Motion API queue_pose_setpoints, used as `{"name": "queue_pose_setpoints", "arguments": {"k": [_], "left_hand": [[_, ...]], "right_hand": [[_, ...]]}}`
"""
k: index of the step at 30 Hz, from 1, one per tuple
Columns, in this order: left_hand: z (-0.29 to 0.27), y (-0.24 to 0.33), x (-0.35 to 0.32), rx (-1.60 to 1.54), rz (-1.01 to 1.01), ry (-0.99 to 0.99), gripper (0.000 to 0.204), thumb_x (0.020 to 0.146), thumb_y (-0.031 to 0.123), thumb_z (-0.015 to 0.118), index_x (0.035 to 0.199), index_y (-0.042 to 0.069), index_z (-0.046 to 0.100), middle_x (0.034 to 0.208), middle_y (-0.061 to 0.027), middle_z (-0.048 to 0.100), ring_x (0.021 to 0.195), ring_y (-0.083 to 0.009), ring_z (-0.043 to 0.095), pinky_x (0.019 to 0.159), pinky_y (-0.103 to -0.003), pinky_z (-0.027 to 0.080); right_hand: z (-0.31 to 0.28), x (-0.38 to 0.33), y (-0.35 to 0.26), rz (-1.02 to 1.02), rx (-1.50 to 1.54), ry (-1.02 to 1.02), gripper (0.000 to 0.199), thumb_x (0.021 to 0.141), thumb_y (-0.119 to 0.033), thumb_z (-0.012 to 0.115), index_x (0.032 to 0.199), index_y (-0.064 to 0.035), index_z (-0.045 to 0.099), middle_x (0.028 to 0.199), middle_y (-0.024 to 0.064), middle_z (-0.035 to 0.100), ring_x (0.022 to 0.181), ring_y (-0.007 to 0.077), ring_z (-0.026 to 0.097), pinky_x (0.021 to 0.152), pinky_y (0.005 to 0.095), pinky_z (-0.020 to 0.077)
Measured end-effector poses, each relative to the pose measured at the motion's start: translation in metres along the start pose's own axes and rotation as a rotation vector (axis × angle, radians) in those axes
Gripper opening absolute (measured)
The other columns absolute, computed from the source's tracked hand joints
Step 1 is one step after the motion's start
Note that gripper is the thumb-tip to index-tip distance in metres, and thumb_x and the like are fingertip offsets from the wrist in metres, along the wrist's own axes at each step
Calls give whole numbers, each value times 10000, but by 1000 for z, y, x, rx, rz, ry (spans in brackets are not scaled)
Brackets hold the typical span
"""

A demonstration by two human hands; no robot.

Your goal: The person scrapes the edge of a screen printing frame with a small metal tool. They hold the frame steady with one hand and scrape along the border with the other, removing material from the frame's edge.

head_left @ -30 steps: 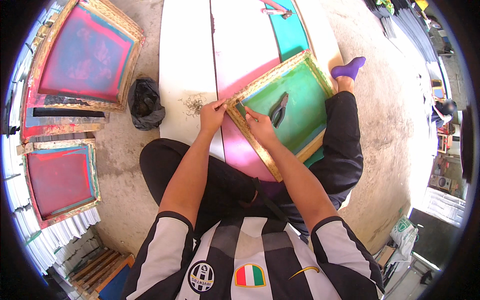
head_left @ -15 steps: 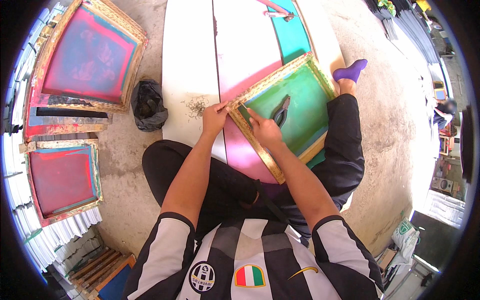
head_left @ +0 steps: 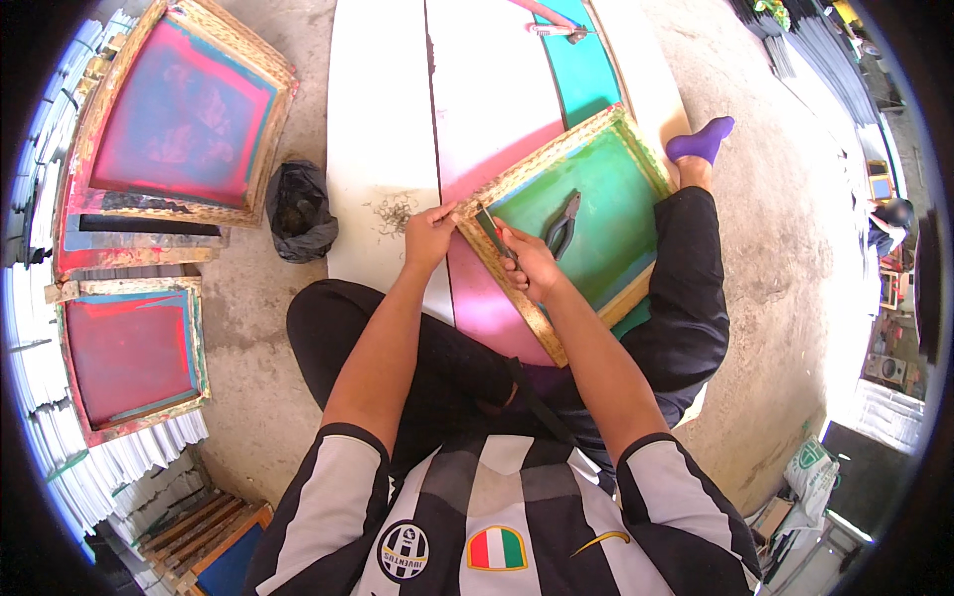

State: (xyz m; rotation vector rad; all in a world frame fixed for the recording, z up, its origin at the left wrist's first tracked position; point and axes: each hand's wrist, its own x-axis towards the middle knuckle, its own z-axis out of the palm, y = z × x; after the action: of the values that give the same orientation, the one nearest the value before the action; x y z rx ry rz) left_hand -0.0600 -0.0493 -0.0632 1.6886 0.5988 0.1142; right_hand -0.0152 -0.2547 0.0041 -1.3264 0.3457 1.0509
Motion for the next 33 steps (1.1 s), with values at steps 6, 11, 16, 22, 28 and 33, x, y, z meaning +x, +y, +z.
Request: {"name": "queue_pose_setpoints", "arguments": {"k": [6,11,16,22,28,33], "left_hand": [[-1,-1,-1,114,65,34,338,917,148,729,1223,5,721,1038,-167,762,892,-166,692,808,-295,538],[-2,6,-1,100,-16,6,334,913,157,729,1211,7,725,1093,-190,758,949,-213,710,863,-333,540],[-1,6,-2,97,53,27,331,909,166,723,1202,12,728,1109,-194,754,969,-239,722,877,-344,543],[-4,11,-3,217,74,17,324,908,183,711,1185,15,736,1104,-208,748,989,-265,733,886,-358,546],[3,5,1,267,94,46,292,894,155,707,1158,39,750,981,-190,759,864,-276,736,805,-351,557],[2,-7,4,207,141,71,291,892,150,702,1157,39,749,1024,-202,751,903,-293,737,827,-355,553]], "right_hand": [[-1,8,11,-608,-1050,419,372,1017,-356,555,1366,-263,640,939,220,728,827,401,707,745,500,567],[7,-7,-4,-493,-1145,397,364,1000,-327,557,1348,-265,648,984,244,721,913,452,698,837,551,558],[11,-10,-10,-478,-1193,371,380,1005,-309,540,1369,-242,626,984,255,717,931,450,697,845,558,555],[33,-18,-31,-273,-1389,346,421,1023,-323,488,1418,-208,578,1066,243,716,989,443,690,867,554,553],[33,-3,-17,-319,-1372,376,442,1020,-281,464,1441,-175,547,1058,259,715,1006,449,694,900,539,554],[23,6,-6,-394,-1089,325,422,1015,-258,503,1414,-153,591,1022,259,719,1037,444,688,909,511,548]]}}
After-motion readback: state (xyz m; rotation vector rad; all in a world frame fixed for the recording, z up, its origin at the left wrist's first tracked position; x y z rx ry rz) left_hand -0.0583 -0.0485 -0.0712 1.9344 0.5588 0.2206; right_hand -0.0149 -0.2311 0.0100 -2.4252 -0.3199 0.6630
